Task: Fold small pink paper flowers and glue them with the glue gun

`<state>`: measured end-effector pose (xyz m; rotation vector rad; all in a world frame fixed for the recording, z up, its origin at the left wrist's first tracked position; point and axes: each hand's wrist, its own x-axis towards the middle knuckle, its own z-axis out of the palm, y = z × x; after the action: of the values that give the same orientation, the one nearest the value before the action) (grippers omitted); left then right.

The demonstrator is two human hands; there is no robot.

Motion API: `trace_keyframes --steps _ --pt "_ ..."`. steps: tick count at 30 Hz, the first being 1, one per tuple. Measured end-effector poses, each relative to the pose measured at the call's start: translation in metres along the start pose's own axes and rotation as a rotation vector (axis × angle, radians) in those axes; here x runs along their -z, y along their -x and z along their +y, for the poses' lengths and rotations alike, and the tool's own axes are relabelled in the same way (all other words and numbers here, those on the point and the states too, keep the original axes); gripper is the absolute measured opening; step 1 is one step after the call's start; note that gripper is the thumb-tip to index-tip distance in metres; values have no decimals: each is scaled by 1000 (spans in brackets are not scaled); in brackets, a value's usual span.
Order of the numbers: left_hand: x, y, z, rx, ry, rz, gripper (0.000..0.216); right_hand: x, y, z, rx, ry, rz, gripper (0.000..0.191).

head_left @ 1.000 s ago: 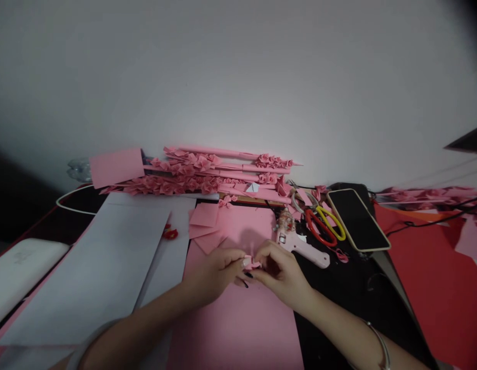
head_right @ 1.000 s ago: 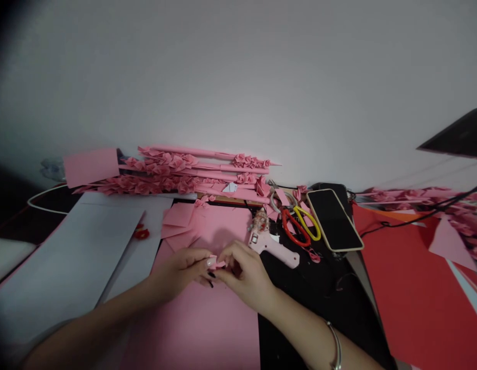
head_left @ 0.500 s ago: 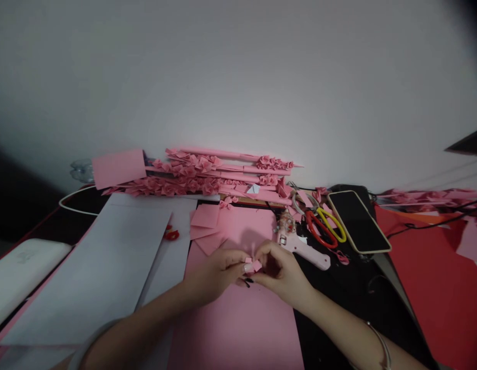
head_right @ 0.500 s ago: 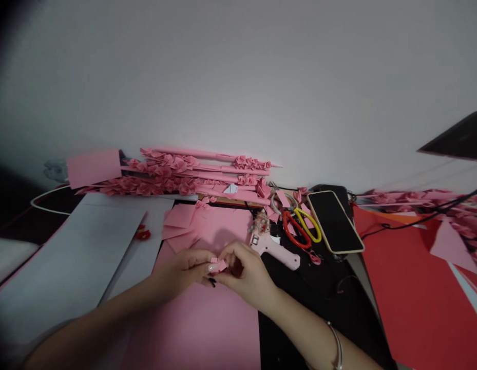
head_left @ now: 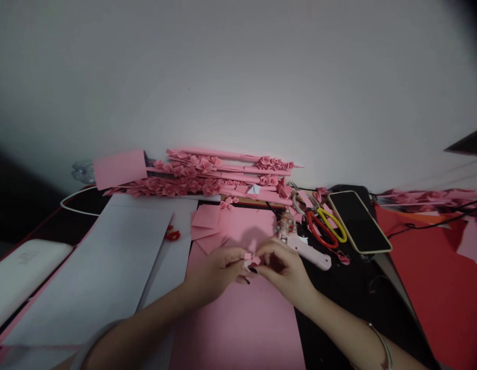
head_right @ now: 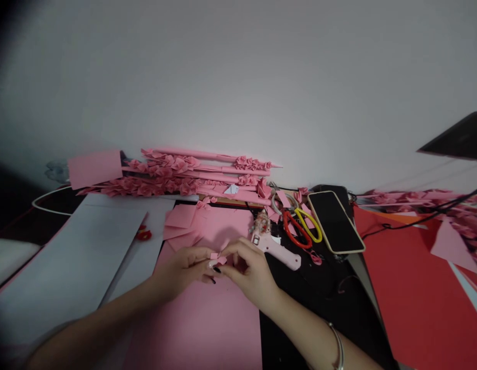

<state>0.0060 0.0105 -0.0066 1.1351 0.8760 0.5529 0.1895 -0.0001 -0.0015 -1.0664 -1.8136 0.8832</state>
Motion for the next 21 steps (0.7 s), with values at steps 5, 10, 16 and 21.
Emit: trace_keyframes --steps 5,10,16,21 --pt "0 0 3 60 45 29 25 2 -1 -1 53 -11 11 16" --pt "-1 0 5 70 65 29 25 2 -1 -2 76 -19 61 19" --pt "0 0 3 66 51 28 27 0 0 -1 45 -27 81 15" --pt "0 -1 0 56 44 25 25 -1 0 0 26 -8 64 14"
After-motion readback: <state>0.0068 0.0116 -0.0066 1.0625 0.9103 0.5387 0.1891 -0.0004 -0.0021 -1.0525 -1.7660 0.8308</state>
